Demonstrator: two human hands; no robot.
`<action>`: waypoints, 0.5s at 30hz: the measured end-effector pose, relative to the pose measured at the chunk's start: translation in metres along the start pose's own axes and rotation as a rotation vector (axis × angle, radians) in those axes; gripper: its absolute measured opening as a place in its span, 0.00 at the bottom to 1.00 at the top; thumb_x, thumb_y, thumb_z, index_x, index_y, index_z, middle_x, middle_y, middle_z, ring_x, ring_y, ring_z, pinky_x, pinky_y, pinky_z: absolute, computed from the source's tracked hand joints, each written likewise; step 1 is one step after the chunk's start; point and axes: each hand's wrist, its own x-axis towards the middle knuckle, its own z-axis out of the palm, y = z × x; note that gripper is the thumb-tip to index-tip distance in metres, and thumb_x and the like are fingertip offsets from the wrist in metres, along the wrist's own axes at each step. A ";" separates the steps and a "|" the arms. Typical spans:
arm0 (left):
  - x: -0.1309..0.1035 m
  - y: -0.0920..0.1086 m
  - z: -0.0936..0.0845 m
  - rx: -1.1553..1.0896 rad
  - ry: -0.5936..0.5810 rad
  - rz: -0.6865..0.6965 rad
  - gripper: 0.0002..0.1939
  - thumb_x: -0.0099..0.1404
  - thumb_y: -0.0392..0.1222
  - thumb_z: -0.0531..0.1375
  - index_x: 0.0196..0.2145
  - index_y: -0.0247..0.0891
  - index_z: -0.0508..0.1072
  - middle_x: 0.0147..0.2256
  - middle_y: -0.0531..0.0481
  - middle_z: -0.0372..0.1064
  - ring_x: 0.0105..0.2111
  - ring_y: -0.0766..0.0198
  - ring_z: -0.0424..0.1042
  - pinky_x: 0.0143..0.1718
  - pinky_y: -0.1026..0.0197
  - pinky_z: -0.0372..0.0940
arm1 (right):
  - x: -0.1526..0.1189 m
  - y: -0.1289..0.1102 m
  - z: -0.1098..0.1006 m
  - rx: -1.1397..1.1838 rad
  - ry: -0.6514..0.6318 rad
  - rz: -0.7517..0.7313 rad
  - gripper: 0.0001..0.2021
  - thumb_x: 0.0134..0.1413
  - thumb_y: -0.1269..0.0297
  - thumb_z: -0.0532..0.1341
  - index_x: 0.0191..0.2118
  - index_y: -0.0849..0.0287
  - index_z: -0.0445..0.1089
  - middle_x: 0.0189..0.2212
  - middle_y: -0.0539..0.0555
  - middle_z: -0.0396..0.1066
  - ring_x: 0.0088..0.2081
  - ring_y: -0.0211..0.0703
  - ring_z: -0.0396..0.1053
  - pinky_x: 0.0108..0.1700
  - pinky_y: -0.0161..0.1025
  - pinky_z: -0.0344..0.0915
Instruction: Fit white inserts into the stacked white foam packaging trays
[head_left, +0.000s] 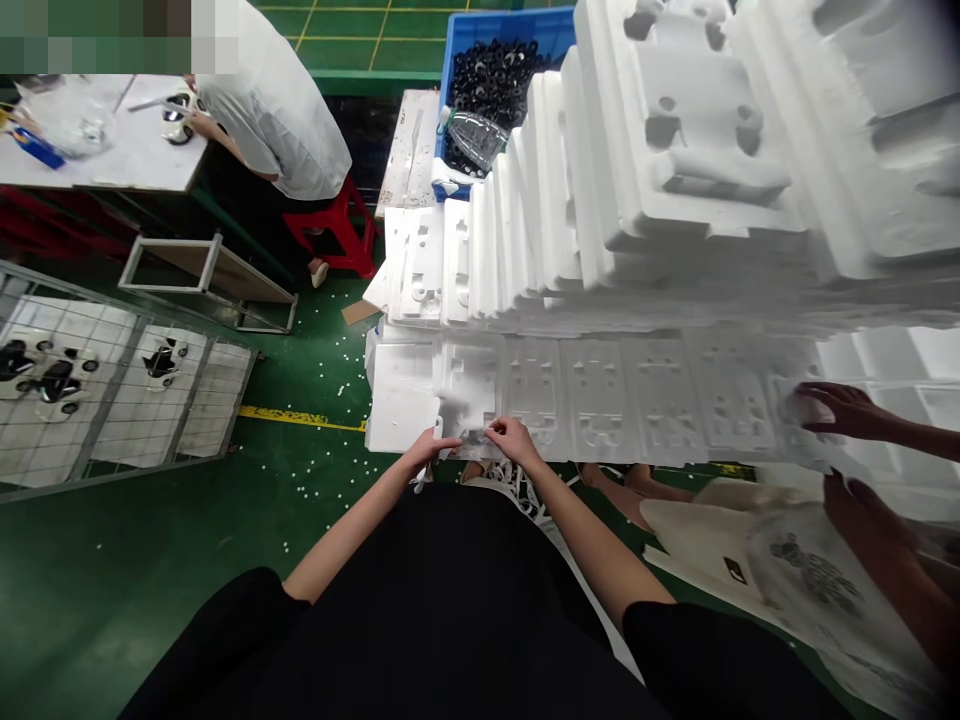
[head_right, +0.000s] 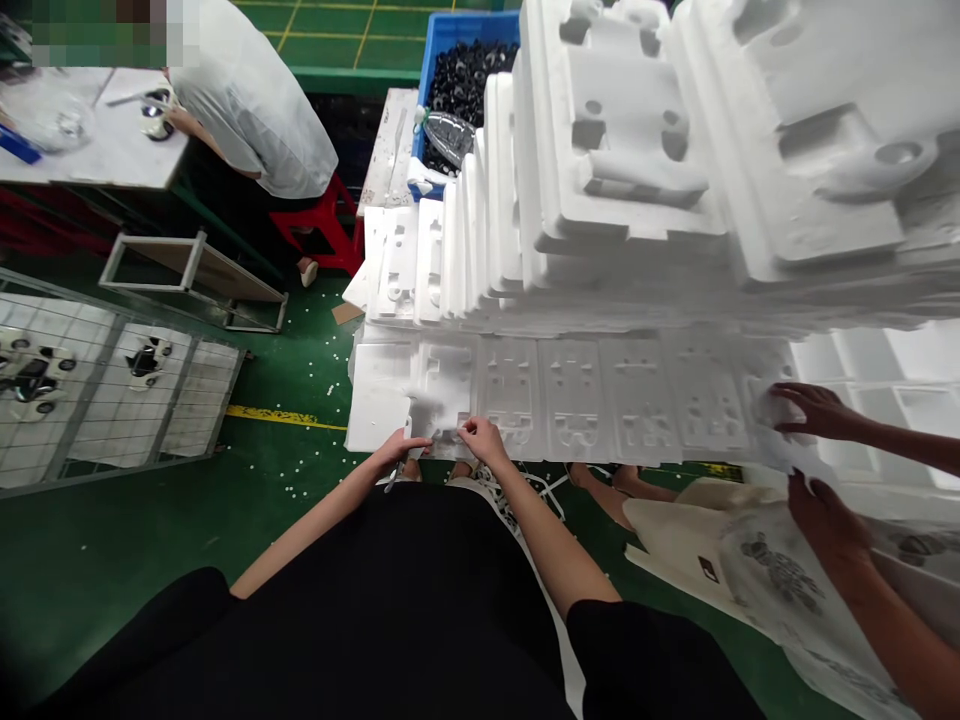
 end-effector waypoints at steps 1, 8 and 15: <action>0.000 0.000 0.001 0.005 -0.001 -0.004 0.16 0.52 0.49 0.69 0.32 0.36 0.73 0.29 0.50 0.71 0.31 0.60 0.67 0.40 0.57 0.63 | 0.000 0.000 0.001 0.005 -0.014 0.008 0.06 0.50 0.60 0.64 0.29 0.57 0.73 0.29 0.53 0.76 0.34 0.45 0.73 0.38 0.39 0.66; 0.002 -0.002 0.002 0.027 0.015 -0.032 0.17 0.52 0.51 0.69 0.28 0.37 0.69 0.25 0.52 0.68 0.28 0.62 0.65 0.35 0.59 0.61 | -0.005 0.003 0.008 -0.008 -0.038 0.043 0.08 0.47 0.66 0.66 0.35 0.56 0.71 0.24 0.48 0.72 0.30 0.42 0.72 0.33 0.35 0.61; 0.003 -0.003 0.003 0.003 0.042 -0.057 0.21 0.49 0.54 0.71 0.30 0.36 0.72 0.26 0.50 0.70 0.29 0.60 0.67 0.36 0.58 0.63 | -0.011 -0.001 0.009 -0.052 -0.013 0.030 0.11 0.46 0.67 0.63 0.39 0.55 0.68 0.23 0.45 0.70 0.29 0.42 0.70 0.34 0.35 0.59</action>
